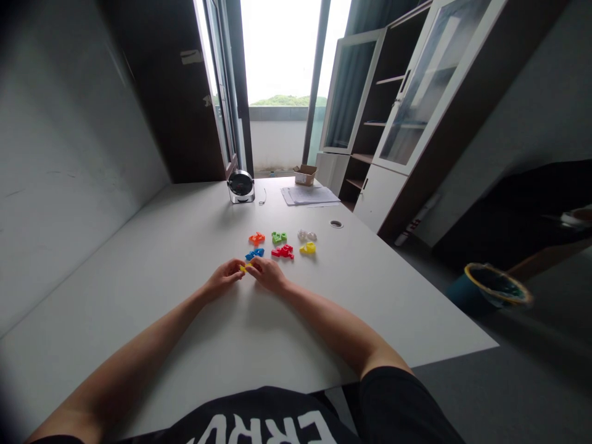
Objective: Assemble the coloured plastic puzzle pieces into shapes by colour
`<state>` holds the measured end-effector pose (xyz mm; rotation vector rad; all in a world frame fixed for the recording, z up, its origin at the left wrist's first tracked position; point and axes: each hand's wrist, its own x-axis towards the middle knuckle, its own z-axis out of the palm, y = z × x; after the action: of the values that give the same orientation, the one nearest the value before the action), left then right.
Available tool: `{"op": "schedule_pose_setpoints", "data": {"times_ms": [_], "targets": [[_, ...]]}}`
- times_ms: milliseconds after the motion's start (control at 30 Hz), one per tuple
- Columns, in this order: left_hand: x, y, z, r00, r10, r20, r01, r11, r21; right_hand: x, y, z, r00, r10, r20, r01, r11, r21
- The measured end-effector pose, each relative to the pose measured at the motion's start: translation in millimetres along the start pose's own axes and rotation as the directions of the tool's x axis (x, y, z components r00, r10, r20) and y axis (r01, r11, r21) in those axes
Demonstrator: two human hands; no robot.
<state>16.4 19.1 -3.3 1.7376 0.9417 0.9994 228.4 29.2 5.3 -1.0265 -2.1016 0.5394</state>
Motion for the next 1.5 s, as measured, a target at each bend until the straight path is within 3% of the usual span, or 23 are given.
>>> {"op": "schedule_pose_setpoints", "data": {"times_ms": [133,267,633,1067,1500], "targets": [[-1,3,0.8,1.000,-0.009,0.014,0.008,0.997,0.082,0,0,-2,1.000,0.020,0.017,-0.020,1.000,-0.015],[1,5,0.6,1.000,-0.020,0.021,0.018,0.998,0.057,-1,-2,-2,1.000,0.019,0.011,-0.019,1.000,0.016],[3,11,-0.4,0.999,-0.035,-0.014,0.035,0.998,0.048,-4,-1,4,0.987,-0.141,-0.071,0.138,0.989,-0.050],[2,12,0.0,0.999,-0.040,-0.004,0.040,0.991,0.131,-4,-3,0,0.978,-0.186,-0.099,0.174,0.977,-0.121],[0,15,1.4,0.999,-0.041,0.026,0.033,0.968,0.249,-2,-6,0,0.969,-0.244,-0.045,0.231,0.953,-0.195]]}}
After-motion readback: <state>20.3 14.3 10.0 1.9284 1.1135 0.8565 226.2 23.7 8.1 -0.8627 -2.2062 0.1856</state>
